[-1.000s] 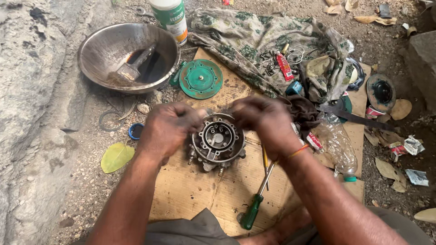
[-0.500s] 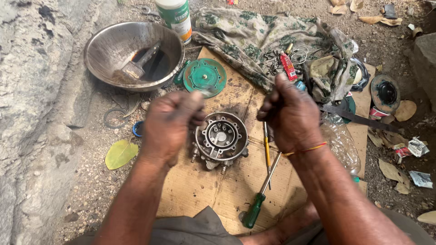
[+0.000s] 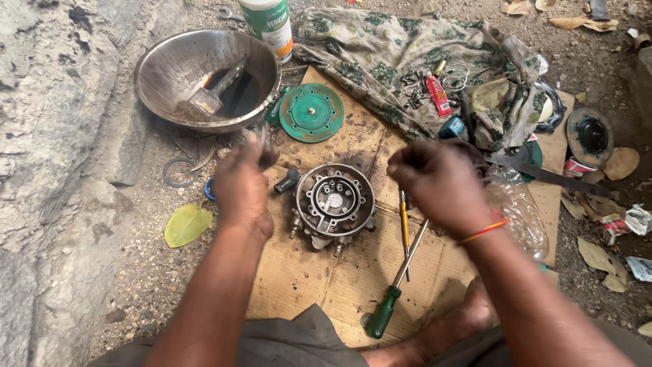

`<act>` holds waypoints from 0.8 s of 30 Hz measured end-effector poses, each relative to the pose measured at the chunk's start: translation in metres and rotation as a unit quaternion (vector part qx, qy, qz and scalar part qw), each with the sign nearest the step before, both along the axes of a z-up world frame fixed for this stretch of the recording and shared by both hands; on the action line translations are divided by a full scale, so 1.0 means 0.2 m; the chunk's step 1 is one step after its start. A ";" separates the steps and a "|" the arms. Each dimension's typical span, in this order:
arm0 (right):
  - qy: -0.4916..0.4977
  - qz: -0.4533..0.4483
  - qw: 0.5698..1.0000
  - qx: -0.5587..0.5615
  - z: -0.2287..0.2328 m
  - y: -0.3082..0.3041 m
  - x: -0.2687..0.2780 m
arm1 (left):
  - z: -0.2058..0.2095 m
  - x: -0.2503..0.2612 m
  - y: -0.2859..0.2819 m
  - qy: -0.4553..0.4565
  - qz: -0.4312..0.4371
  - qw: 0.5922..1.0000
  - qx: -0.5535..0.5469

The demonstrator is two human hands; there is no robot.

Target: The person disassembles a circular mechanical component using a screwdriver to remove screws. They handle small screws, a metal ring, and internal plates, using a metal rod and a cloth to manipulate and clean the components.

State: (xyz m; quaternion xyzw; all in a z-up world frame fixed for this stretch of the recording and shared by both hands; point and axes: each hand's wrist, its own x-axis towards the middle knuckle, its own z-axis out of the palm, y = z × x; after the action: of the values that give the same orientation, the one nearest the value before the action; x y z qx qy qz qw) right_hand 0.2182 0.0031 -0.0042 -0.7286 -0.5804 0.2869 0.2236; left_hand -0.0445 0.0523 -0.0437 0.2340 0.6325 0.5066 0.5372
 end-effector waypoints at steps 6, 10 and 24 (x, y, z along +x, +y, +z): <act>0.124 -0.085 0.980 -0.134 -0.36 -0.13 -0.26 | -0.26 0.08 -0.04 0.024 -0.032 0.992 -0.116; 0.128 -0.156 0.977 -0.069 -0.48 -0.16 -0.32 | -0.28 0.12 -0.05 -0.046 -0.036 0.997 -0.055; 0.411 -0.197 0.885 0.096 0.16 -0.11 -0.21 | 0.43 -0.04 -0.24 -0.015 -0.032 0.940 0.340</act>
State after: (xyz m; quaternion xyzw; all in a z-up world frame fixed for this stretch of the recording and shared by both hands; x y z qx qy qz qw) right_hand 0.1762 -0.0182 0.0280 -0.6197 -0.3062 0.4533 0.5628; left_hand -0.0516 0.0035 0.0432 0.4147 0.4065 0.6778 0.4510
